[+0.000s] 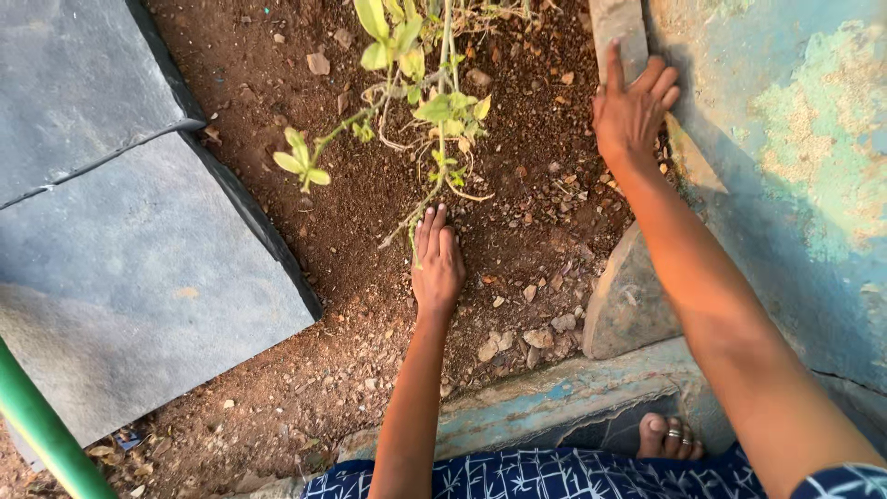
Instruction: The person sweeps debris from a dirt patch and stone pavers using a broom and by hand, then uses a stone to scrape the soil and a plant base.
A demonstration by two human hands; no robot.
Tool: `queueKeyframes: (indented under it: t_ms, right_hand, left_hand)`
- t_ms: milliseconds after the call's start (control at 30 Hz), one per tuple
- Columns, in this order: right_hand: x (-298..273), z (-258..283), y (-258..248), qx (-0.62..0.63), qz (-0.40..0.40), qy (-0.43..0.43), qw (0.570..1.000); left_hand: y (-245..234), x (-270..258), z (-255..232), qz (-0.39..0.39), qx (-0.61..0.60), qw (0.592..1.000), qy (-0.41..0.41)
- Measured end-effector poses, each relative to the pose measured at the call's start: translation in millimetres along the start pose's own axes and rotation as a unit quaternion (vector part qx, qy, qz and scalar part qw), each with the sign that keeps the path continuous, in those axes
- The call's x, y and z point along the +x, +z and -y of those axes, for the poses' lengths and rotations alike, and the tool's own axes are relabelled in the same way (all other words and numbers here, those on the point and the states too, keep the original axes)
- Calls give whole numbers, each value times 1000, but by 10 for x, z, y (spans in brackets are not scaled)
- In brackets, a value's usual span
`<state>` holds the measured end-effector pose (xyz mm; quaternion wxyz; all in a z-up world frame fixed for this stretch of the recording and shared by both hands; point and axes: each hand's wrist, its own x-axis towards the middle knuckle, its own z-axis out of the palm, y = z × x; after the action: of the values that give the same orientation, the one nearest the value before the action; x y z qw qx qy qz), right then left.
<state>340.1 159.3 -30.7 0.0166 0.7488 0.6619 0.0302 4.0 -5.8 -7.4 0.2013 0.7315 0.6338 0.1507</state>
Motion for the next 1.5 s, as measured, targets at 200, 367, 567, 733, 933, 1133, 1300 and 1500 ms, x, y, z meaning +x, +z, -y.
queueKeyframes:
  t_ms: [200, 367, 567, 733, 933, 1133, 1300, 1500]
  right_hand:
    - [-248, -31, 305, -23, -41, -33, 998]
    - [-142, -141, 373, -9, -16, -39, 999]
    - [-306, -389, 227, -15, 23, -54, 998]
    - [-371, -96, 15, 37, 3, -7, 999]
    - [-1259, 892, -250, 117, 54, -108, 986]
    - [-1108, 743, 10, 216, 143, 88, 962]
    - [-613, -160, 120, 76, 25, 48, 996]
    - [-780, -316, -171, -40, -1, -76, 996]
  left_hand:
    - [-31, 6, -27, -15, -16, 1000, 6]
    - [-46, 7, -15, -11, -30, 999, 0]
    - [-28, 7, -18, 25, -18, 999, -26]
    - [-62, 34, -27, -10, -33, 999, -4]
    - [-149, 31, -92, -16, -31, 999, -8]
    - [-55, -2, -38, -14, -14, 1000, 2]
    - [-56, 16, -57, -21, -15, 1000, 3]
    - [-52, 17, -38, -18, -5, 1000, 4]
